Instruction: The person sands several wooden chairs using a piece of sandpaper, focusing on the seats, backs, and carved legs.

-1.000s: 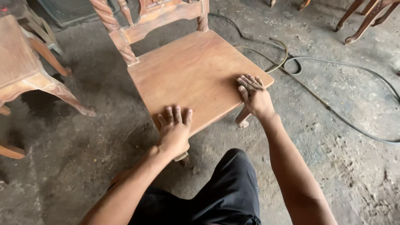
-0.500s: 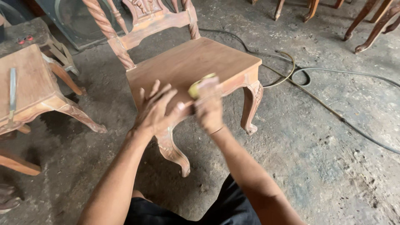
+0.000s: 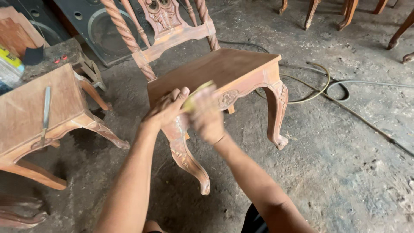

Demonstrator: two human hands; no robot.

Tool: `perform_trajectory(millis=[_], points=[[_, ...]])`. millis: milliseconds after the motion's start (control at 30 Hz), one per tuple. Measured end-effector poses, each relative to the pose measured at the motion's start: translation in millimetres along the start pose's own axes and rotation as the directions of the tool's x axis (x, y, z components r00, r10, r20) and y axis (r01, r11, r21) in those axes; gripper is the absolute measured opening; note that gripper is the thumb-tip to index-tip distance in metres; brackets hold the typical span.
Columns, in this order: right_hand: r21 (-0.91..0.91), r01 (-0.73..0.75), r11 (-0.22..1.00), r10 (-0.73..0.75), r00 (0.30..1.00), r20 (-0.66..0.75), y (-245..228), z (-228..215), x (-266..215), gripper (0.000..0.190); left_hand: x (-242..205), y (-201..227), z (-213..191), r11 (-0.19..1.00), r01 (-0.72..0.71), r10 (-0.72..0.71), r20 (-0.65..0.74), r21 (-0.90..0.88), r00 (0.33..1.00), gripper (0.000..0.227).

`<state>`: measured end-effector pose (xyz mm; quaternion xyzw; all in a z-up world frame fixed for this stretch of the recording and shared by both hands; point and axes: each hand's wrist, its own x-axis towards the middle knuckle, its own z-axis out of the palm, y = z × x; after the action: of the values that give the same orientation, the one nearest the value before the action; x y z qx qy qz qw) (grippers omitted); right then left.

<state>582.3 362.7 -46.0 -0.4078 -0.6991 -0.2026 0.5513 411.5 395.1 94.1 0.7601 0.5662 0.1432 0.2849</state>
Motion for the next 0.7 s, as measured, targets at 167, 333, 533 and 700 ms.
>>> perform_trajectory(millis=[167,333,533,700], points=[[-0.097,0.235,0.967,-0.221,0.966,0.136,91.3,-47.7,33.1,0.041,6.5,-10.2,-7.9,0.996,-0.063,0.061,-0.04,-0.064,0.997,0.093],[-0.196,-0.468,0.862,0.429,0.879,-0.21,118.8,-48.5,59.4,0.045,18.4,-19.2,-10.5,0.969,-0.218,0.192,-0.198,-0.117,0.961,0.098],[0.056,-0.134,0.989,0.134,0.991,0.006,-86.1,51.2,7.7,0.051,28.5,-22.5,-21.3,0.943,-0.261,0.228,-0.168,-0.209,0.959,0.105],[0.135,-0.041,0.99,-0.007,0.941,0.338,-131.0,-17.3,-45.8,0.05,30.6,-15.1,-24.9,0.989,-0.07,0.057,-0.097,-0.133,0.994,0.113]])
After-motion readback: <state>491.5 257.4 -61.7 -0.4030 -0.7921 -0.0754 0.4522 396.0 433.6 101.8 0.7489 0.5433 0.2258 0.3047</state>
